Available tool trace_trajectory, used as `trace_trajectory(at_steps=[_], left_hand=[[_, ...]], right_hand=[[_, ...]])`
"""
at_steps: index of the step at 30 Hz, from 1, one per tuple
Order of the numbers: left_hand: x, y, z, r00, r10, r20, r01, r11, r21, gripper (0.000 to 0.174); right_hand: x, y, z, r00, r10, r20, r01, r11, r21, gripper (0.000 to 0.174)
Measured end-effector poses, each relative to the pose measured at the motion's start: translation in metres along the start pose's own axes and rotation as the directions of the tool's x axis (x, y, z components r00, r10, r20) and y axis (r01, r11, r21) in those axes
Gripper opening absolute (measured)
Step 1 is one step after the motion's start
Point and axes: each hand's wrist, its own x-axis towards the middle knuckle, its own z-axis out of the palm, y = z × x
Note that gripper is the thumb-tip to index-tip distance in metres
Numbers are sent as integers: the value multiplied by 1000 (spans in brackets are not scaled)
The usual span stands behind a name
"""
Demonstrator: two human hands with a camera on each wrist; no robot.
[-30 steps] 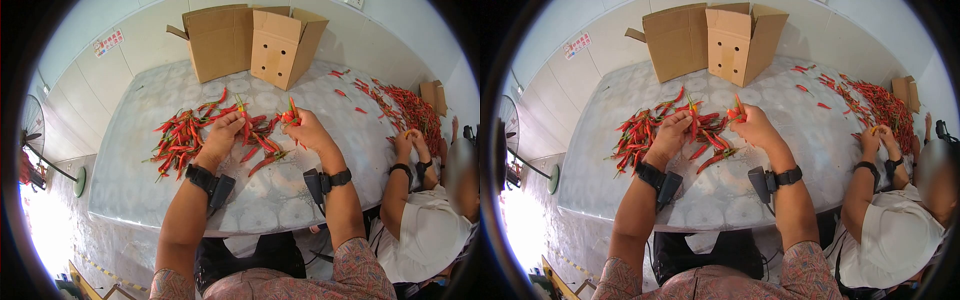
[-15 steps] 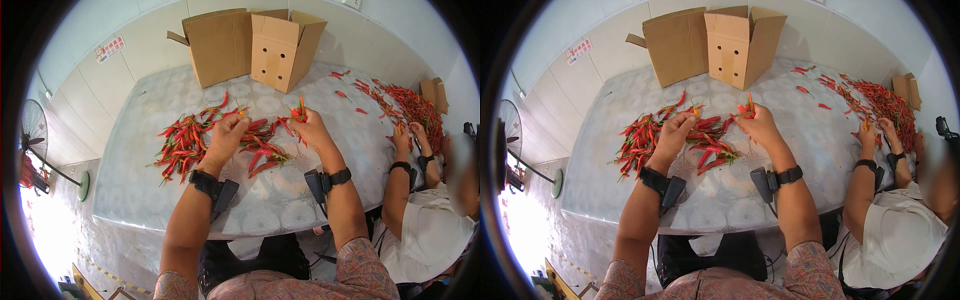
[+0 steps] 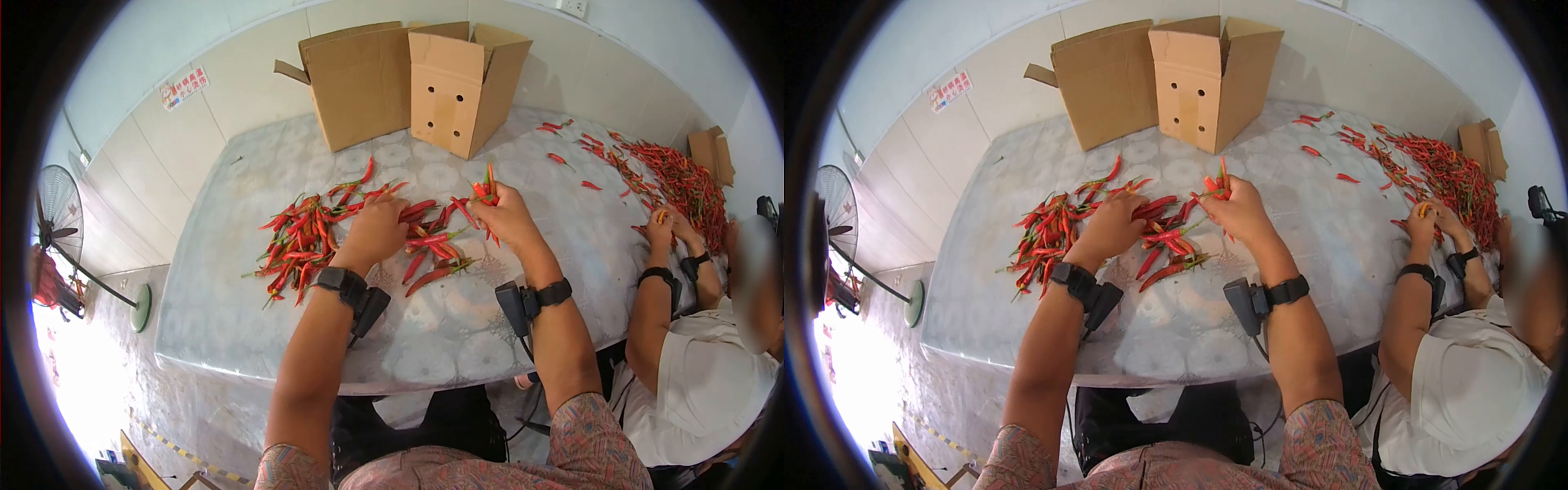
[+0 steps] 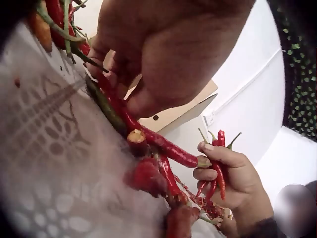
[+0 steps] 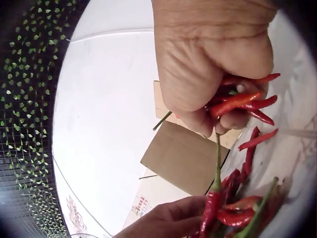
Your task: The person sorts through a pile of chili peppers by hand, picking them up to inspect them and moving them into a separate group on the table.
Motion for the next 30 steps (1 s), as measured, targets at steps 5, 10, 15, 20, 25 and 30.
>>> trace_trajectory(at_steps=[5,10,15,20,25,30], left_hand=[[-4,2,-13,974,-150,171,160,986,-49,26],[-11,-4,-21,955,-171,245,232,941,-248,23],[-8,6,-32,902,-271,336,431,620,-656,20],[-6,3,-27,892,-298,339,434,358,-827,21],[-7,1,-25,890,-280,359,431,265,-863,20],[-6,1,-22,908,-289,303,379,257,-889,17]], right_hand=[[4,8,-1,999,22,38,-23,999,30,18],[2,7,2,999,20,34,-19,999,-29,19],[-1,0,6,997,51,63,-50,999,-6,16],[-6,-8,10,992,63,110,-79,985,150,15],[-6,-9,8,990,89,108,-102,988,116,15],[-6,-8,8,990,86,112,-97,991,96,15]])
